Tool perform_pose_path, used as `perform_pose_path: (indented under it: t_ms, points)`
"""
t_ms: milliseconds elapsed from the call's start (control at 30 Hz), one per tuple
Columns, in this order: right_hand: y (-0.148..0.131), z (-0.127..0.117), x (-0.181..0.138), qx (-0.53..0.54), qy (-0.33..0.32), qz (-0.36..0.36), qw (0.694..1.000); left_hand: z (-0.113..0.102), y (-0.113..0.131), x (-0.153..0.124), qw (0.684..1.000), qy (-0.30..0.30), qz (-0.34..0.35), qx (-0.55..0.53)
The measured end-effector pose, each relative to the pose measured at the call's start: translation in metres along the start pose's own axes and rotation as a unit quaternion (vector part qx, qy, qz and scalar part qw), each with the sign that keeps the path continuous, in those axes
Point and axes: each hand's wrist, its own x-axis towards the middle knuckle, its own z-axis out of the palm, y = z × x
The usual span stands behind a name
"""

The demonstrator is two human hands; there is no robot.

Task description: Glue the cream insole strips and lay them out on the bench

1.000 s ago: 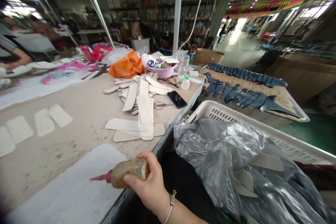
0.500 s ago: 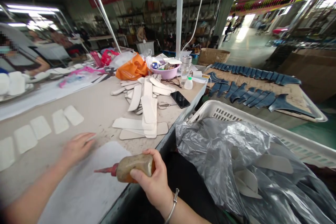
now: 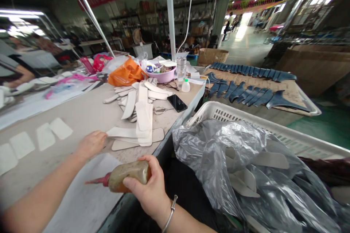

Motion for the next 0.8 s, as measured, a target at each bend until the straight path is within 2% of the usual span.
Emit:
perform_pose_path:
  t_ms: [100, 167, 233, 333, 433, 500, 633, 800]
  points:
    - [-0.002, -0.002, 0.001, -0.001, 0.003, -0.002, 1.0, -0.029, 0.013, -0.015, 0.997, 0.06, -0.017, 0.052]
    - [-0.001, -0.004, 0.001, -0.007, 0.003, -0.008, 1.0, -0.048, 0.022, -0.041, 0.993, 0.092, -0.031, 0.073]
    - [0.002, -0.005, -0.001, -0.02, 0.001, -0.02, 1.0, -0.064, 0.03, -0.081, 0.99, 0.107, -0.044, 0.085]
    - [0.008, -0.006, -0.006, -0.043, -0.012, -0.033, 0.998, -0.079, 0.046, -0.158, 0.99, 0.104, -0.058, 0.079]
    - [0.014, -0.002, -0.014, -0.073, -0.036, -0.034, 0.996, -0.087, 0.073, -0.231, 0.993, 0.098, -0.066, 0.021]
    - [0.018, 0.003, -0.02, -0.099, -0.054, -0.037, 0.993, -0.09, 0.095, -0.265, 0.992, 0.1, -0.074, -0.022]
    - [0.03, 0.012, -0.032, -0.179, -0.089, -0.089, 0.976, -0.091, 0.127, -0.299, 0.983, 0.131, -0.097, -0.087]
    - [0.049, 0.02, -0.046, -0.294, -0.156, -0.23, 0.915, -0.093, 0.128, -0.319, 0.972, 0.147, -0.125, -0.134]
